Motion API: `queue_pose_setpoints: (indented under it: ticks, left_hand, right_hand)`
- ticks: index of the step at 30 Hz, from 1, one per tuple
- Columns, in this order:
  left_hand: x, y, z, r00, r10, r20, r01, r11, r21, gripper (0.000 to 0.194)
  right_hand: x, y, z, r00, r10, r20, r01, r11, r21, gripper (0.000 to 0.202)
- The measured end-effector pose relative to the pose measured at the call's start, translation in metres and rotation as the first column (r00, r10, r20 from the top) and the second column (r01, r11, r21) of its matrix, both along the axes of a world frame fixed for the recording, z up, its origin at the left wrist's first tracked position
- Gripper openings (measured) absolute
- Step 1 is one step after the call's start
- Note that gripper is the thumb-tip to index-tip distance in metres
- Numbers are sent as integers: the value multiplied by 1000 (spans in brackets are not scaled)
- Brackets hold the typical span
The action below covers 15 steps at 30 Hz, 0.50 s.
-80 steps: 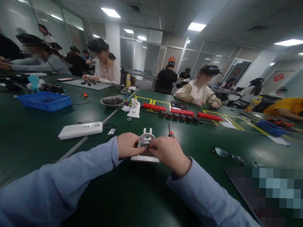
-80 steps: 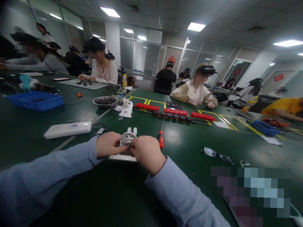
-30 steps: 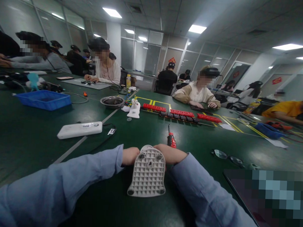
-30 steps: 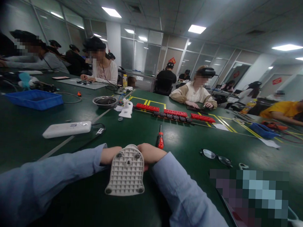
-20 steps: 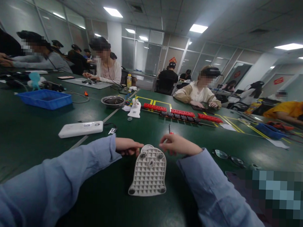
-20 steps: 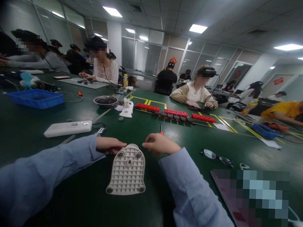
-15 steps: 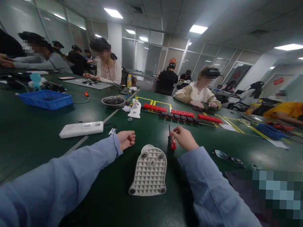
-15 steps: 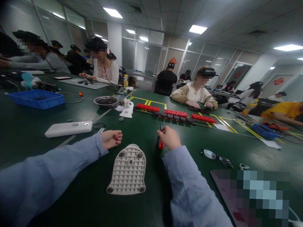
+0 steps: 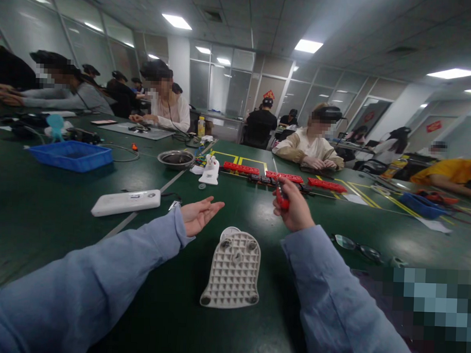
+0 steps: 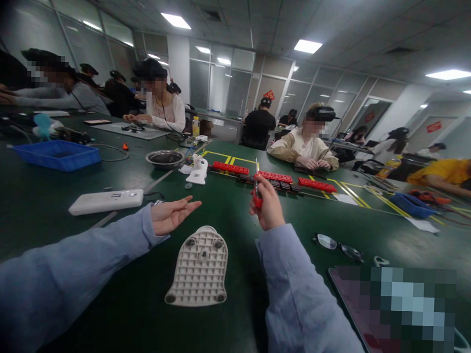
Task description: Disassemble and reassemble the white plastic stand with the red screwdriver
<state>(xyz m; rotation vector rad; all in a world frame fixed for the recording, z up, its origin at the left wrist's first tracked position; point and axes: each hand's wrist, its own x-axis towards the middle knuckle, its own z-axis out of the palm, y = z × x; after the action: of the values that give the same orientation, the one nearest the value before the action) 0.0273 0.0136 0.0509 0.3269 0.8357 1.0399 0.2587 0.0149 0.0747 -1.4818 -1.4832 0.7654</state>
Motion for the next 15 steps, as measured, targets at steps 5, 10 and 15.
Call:
queue_pose_setpoints:
  ticks: [5, 10, 15]
  left_hand:
    - [-1, -21, 23, 985, -129, 118, 125, 991, 39, 23]
    - [1, -40, 33, 972, -207, 114, 199, 977, 77, 24]
    - [5, -55, 47, 978, -187, 95, 166, 968, 190, 17]
  right_hand:
    - [3, -54, 66, 771, 355, -529, -212, 926, 312, 64]
    - [-9, -89, 83, 885, 295, -361, -131, 900, 415, 28]
    - [-23, -106, 84, 872, 253, -419, -50, 898, 437, 22]
